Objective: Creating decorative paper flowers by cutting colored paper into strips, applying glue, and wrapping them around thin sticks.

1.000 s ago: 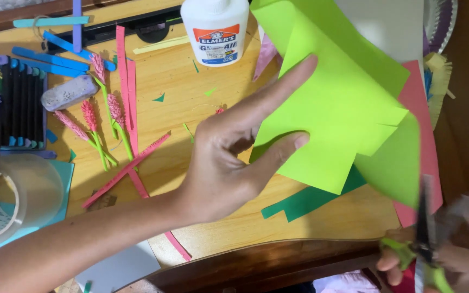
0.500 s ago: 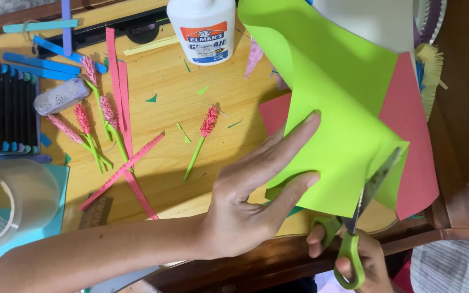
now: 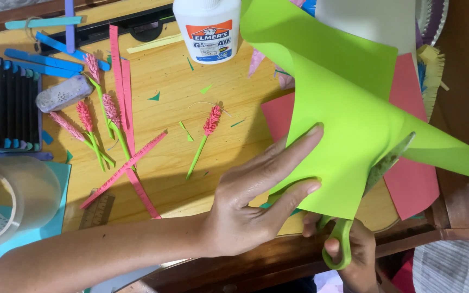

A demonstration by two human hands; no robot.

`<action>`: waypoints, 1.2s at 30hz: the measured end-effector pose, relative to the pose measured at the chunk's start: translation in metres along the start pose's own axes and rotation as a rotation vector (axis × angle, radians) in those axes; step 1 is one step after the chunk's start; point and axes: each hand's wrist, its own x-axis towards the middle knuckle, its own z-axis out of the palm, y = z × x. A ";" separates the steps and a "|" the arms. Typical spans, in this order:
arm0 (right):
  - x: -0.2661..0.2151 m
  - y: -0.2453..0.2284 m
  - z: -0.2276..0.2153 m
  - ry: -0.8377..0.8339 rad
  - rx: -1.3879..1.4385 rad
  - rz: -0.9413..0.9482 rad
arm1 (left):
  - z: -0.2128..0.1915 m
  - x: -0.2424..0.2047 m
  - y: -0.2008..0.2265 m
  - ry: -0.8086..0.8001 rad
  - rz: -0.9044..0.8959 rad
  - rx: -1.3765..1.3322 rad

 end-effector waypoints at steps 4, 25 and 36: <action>-0.003 0.007 0.003 0.055 0.069 0.032 | 0.001 -0.001 -0.003 0.007 -0.010 -0.004; -0.010 0.016 -0.019 -0.064 0.179 0.073 | -0.003 0.002 -0.018 0.037 -0.004 -0.150; -0.002 0.052 -0.077 -0.329 0.543 -0.235 | -0.024 0.004 -0.038 0.130 -0.014 -0.307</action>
